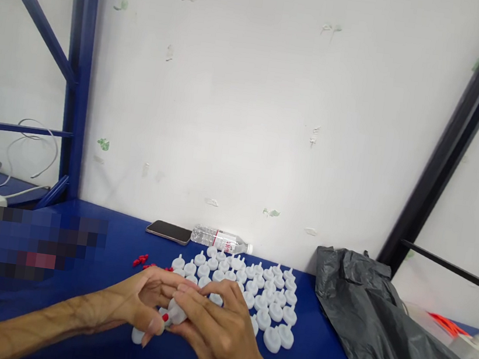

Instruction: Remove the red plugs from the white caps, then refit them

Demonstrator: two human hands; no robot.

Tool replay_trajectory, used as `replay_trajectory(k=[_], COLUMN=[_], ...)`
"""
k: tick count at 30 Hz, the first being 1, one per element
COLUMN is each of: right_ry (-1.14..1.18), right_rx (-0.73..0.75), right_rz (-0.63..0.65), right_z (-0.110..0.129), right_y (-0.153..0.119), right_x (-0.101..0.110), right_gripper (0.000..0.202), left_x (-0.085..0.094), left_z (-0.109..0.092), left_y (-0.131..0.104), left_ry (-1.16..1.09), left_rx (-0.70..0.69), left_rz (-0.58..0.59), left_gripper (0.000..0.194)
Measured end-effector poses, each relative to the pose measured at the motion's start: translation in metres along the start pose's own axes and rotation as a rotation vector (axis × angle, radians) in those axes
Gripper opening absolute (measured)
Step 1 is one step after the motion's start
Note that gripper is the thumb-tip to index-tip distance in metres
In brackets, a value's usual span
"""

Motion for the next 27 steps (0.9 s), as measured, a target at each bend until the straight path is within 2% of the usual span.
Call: replay_trajectory(k=[2,5,12,14,16,18,20,22,24,25,27], right_ry=[0.047,0.067,0.04,0.04,0.027,-0.007,-0.053,-0.069,-0.044,-0.023,0.009], right_rx=[0.026,0.07,0.061,0.015,-0.074,-0.151,-0.151,-0.108,-0.083,-0.078,-0.068], right_rz=[-0.062,-0.144,-0.189,-0.17,-0.132,-0.083,-0.014,0.063,0.107,0.12,0.139], right_z=[0.007,0.013,0.014,0.009,-0.001,-0.012,-0.017,-0.018,-0.019,-0.019,-0.018], right_y=[0.005,0.009,0.01,0.01,0.01,0.009,0.007,0.005,0.003,0.002,-0.001], right_x=[0.008,0.016,0.008,0.006,0.005,0.004,0.0,-0.009,-0.017,-0.021,-0.029], right_gripper=[0.049,0.047,0.04,0.037,0.038,0.041,0.04,0.034,0.03,0.03,0.029], left_x=[0.0,0.007,0.014,0.019,0.036,0.066,0.101,0.132,0.152,0.161,0.177], left_z=[-0.001,0.0,0.003,0.0,-0.009,-0.022,-0.03,-0.041,-0.046,-0.046,-0.04], left_y=[-0.001,-0.002,-0.002,0.001,0.004,0.003,-0.003,-0.013,-0.02,-0.023,-0.026], left_ry=[0.017,0.067,0.147,0.133,0.18,0.315,0.509,0.806,1.18,1.28,1.332], left_rx=[0.03,0.065,0.042,0.01,-0.068,-0.145,-0.163,-0.188,-0.163,-0.143,-0.09], left_rz=[-0.009,-0.074,-0.097,-0.089,-0.155,-0.304,-0.457,-0.592,-0.64,-0.653,-0.657], left_gripper=[0.052,0.051,0.049,0.056,0.071,0.076,0.05,0.041,0.036,0.034,0.032])
Point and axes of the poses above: each hand's wrist, its own y-axis towards the middle knuckle, its own x-axis out of the back of the hand, z = x × y, the point moved 9 cm from there along y, towards the middle knuckle, and after that the axes turned 5 degrees about -x, right-handed, at the moved point
